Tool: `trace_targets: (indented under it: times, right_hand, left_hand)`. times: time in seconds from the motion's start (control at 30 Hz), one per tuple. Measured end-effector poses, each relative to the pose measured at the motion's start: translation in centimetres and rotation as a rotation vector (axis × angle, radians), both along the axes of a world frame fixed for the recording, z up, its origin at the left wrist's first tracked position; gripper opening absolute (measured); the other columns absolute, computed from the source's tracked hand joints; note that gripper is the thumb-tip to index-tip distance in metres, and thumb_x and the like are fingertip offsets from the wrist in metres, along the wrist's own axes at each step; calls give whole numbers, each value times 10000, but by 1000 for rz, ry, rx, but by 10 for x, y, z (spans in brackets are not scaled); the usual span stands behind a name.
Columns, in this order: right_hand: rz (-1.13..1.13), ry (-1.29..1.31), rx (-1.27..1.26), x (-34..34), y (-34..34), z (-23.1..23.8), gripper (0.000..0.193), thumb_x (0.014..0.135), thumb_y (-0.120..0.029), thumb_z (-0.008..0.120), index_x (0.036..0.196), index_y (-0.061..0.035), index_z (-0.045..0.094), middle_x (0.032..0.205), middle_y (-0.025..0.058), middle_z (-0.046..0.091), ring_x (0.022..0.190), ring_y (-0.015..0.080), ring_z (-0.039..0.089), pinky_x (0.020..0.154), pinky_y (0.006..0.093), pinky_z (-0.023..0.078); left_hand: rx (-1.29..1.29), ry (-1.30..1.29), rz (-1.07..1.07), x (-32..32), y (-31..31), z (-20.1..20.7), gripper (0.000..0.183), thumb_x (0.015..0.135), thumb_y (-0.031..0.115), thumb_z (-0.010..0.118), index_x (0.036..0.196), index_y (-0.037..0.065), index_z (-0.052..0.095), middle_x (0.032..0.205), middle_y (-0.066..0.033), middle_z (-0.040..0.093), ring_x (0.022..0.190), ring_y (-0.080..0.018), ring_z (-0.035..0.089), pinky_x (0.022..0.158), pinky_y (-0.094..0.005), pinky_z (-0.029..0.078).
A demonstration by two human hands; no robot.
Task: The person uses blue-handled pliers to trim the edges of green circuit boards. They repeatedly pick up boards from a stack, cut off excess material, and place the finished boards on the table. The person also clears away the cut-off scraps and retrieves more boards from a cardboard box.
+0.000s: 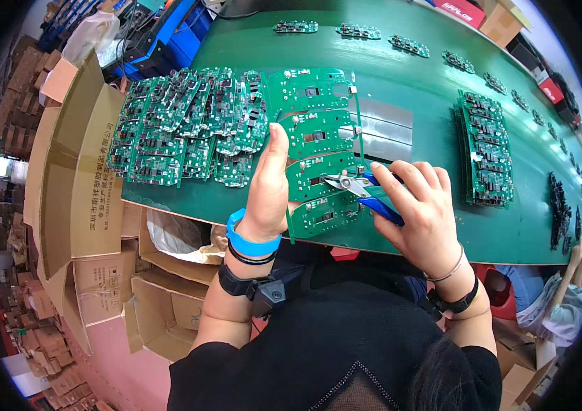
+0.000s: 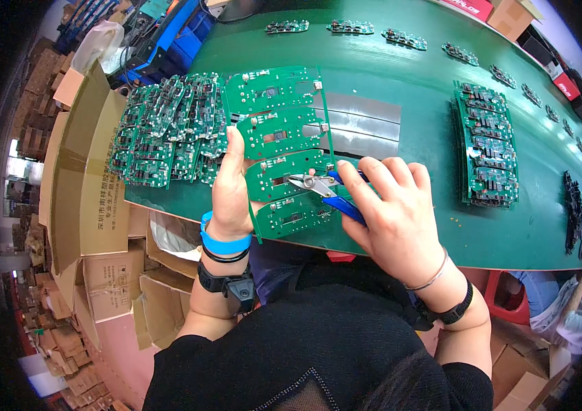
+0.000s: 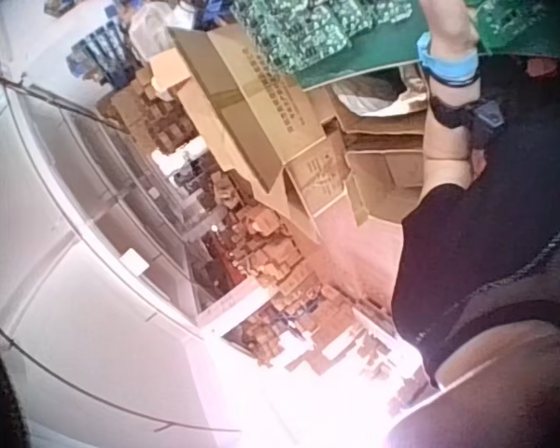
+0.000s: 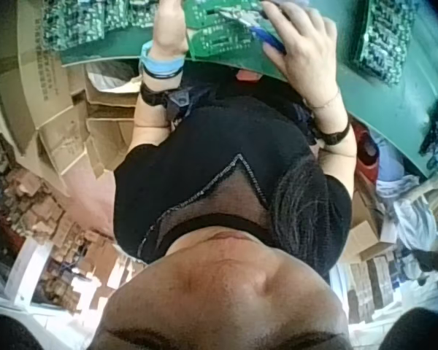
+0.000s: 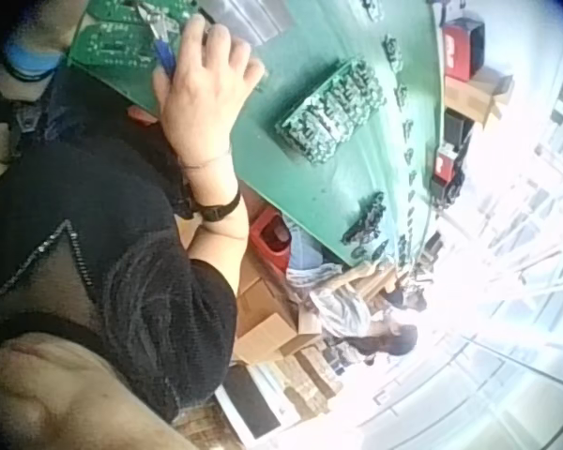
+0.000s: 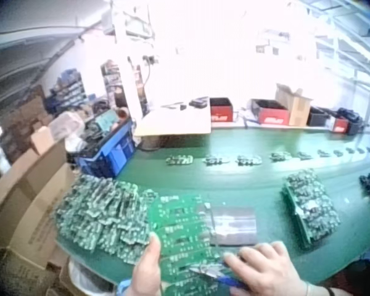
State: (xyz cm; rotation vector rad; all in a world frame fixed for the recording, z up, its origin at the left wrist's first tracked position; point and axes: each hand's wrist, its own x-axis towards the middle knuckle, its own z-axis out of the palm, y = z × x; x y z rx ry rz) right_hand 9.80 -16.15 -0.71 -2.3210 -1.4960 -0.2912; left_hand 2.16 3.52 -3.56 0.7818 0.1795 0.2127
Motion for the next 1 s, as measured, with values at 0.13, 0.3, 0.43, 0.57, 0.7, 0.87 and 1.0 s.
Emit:
trace_targets:
  times: [0.13, 0.3, 0.43, 0.57, 0.7, 0.87, 1.0]
  right_hand:
    - [6, -26, 25, 0, 2, 4, 580, 634, -192, 728, 1183, -81, 578, 1062, 74, 558, 953, 249, 525, 823, 399, 375]
    - [20, -39, 16, 1, 3, 2, 567, 636, -197, 726, 1173, -77, 587, 1029, 65, 567, 905, 236, 539, 796, 374, 383]
    - [32, -40, 100, -1, 5, -5, 534, 638, -191, 727, 1142, -57, 609, 989, 66, 580, 851, 235, 556, 766, 367, 394]
    - [-74, -48, 306, 7, 0, -2, 481, 651, -147, 740, 1110, -41, 645, 985, 102, 606, 844, 272, 573, 755, 382, 420]
    - [-182, 47, 389, 18, -7, -8, 415, 673, -129, 739, 1068, -30, 660, 976, 115, 626, 874, 294, 583, 782, 382, 440]
    - [-154, 58, 330, 16, 0, -15, 429, 673, -140, 733, 1082, -47, 645, 996, 110, 625, 883, 281, 588, 774, 374, 436]
    - [-157, 42, 329, 18, 5, -18, 436, 672, -145, 735, 1086, -51, 638, 999, 102, 621, 882, 273, 585, 770, 370, 432]
  left_hand:
    - [-34, 9, -3, 0, 2, -1, 633, 1012, 527, 226, 1372, 39, 408, 1257, -181, 564, 1046, -308, 634, 854, -440, 563]
    - [-25, 31, 15, -1, 3, -1, 650, 1003, 546, 241, 1359, 34, 424, 1243, -183, 573, 1035, -314, 637, 847, -444, 564]
    - [-40, 41, 22, -2, 5, 3, 672, 996, 562, 243, 1368, 28, 412, 1257, -190, 563, 1032, -334, 636, 851, -462, 561]
    - [-212, -29, -101, -10, 15, -2, 709, 988, 578, 231, 1399, 18, 374, 1298, -217, 529, 1081, -367, 607, 854, -488, 557]
    - [-567, -187, -215, -15, 22, -13, 716, 994, 552, 237, 1477, 24, 232, 1469, -278, 299, 1159, -414, 544, 851, -507, 558]
    - [-662, -293, -241, -14, 20, -26, 714, 991, 552, 250, 1486, 41, 198, 1461, -285, 307, 1139, -466, 544, 794, -528, 587]
    - [-618, -296, -246, -12, 17, -25, 714, 987, 550, 277, 1479, 35, 226, 1472, -298, 264, 1064, -431, 587, 761, -498, 594]
